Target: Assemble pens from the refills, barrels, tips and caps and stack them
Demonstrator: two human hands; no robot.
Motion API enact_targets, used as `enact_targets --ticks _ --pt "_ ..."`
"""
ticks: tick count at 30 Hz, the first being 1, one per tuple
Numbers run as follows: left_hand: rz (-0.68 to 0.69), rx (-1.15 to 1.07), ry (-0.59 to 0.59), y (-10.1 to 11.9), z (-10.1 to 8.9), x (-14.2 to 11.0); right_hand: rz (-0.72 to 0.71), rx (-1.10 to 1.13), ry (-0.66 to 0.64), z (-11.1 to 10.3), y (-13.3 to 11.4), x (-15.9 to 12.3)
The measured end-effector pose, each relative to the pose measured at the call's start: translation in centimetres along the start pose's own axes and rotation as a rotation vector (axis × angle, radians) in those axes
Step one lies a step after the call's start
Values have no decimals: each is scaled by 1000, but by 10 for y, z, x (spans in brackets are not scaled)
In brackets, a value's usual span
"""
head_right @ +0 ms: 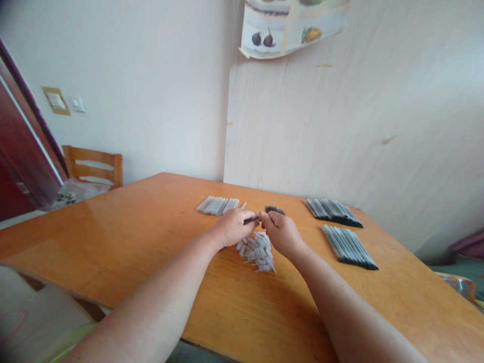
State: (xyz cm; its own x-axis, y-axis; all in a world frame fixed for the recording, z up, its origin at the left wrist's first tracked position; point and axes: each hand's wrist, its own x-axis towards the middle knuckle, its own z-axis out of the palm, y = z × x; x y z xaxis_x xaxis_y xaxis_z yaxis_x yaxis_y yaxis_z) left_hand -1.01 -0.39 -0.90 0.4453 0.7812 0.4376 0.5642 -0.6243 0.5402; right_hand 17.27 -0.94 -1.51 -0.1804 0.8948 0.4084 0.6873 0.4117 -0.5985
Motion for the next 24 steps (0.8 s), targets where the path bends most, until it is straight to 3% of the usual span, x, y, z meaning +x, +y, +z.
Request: enact_targets --ticks 9,18,24 --pt "-4 -112 31 -1 -2 0 -55 243 76 -7 -3 0" --pt "35 -75 56 -2 3 -1 -59 -4 72 -2 -3 -1" --pt "2 -291 92 -5 7 3 1 166 86 3 3 1"
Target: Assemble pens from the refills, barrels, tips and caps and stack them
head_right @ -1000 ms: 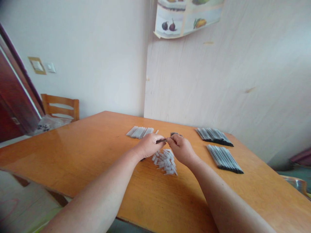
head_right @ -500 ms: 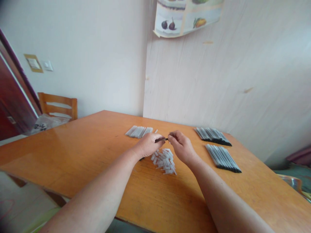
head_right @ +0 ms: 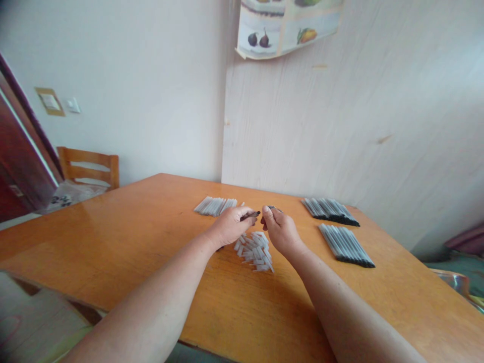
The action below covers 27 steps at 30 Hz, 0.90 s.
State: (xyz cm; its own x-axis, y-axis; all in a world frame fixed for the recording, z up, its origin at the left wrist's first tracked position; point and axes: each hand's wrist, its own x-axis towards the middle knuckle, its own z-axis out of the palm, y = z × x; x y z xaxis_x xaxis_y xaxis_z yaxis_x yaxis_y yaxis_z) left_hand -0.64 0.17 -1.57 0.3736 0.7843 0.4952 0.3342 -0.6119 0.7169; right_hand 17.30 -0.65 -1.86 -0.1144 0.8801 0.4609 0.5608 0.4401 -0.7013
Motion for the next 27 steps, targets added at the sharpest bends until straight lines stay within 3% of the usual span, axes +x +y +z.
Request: enact_targets --ticks 4,9,15,27 --pt "-102 -370 132 1 1 4 -16 48 32 4 -4 -3" --pt "-231 -697 221 10 -4 4 -42 61 -64 17 -17 -11" --pt "-311 -818 178 10 -6 3 20 268 -180 25 -24 -16" --pt "-418 -989 370 8 -18 6 42 173 -176 23 -27 -18"
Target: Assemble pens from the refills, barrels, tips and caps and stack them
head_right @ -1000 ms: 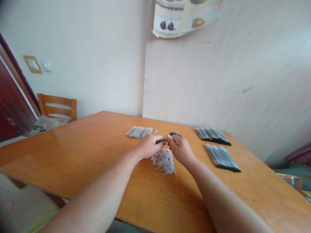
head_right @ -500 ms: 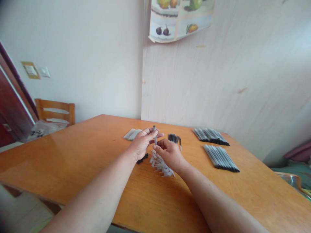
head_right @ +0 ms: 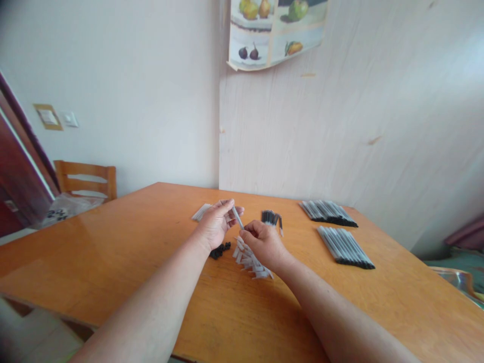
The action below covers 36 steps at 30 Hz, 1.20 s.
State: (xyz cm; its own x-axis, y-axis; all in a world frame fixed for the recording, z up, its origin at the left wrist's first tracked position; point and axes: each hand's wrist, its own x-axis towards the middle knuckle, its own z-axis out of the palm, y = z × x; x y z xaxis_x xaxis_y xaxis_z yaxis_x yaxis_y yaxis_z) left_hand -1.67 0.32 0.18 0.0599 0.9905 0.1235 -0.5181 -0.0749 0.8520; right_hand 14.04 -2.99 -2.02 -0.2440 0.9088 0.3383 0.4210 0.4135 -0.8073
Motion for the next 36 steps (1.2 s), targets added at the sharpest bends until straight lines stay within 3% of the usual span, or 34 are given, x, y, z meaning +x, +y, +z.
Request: enact_targets --ticks 10,19,30,36 --pt "-21 -30 -51 0 -2 0 62 160 -68 -2 7 1" --pt "-47 -58 -82 -1 -5 2 73 337 -123 -3 -1 -1" --pt "-13 -42 -31 -3 -4 3 108 399 -89 -1 -6 -2" --pt "-49 -106 -70 3 -4 0 108 471 -91 -3 -1 0"
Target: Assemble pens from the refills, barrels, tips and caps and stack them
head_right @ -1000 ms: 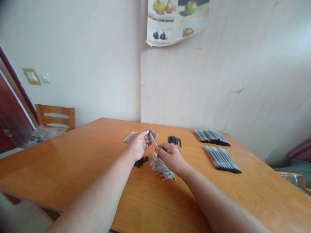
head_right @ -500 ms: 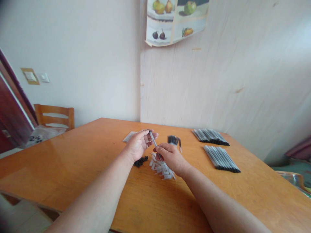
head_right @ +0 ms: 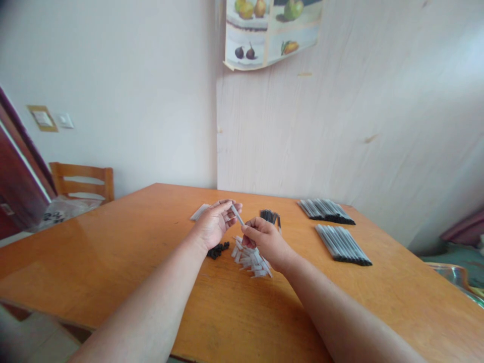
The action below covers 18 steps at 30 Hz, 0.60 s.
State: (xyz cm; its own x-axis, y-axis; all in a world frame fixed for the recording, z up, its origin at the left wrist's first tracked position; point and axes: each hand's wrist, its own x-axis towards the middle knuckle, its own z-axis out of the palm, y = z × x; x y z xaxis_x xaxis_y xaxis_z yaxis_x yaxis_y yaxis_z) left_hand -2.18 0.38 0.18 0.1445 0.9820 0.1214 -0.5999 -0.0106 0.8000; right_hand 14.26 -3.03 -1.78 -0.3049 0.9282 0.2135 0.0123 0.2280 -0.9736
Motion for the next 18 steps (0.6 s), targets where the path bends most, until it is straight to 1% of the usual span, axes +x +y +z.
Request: enact_targets --ticks 4,6,9,14,16,18 --pt "-22 -32 -29 2 0 -1 32 83 -61 -4 0 -1" --pt "-19 -31 -20 1 -2 1 59 118 -82 -4 -1 -1" --pt "3 -17 5 -1 -3 3 75 137 -69 -3 -3 -2" --pt "27 12 24 -4 -5 5 72 78 -2 -1 -4 -1" --pt "27 7 9 -4 -5 5 66 70 -3 -2 -4 -1" --pt "28 3 -7 -4 -6 5 70 94 -34 -4 -4 -1"
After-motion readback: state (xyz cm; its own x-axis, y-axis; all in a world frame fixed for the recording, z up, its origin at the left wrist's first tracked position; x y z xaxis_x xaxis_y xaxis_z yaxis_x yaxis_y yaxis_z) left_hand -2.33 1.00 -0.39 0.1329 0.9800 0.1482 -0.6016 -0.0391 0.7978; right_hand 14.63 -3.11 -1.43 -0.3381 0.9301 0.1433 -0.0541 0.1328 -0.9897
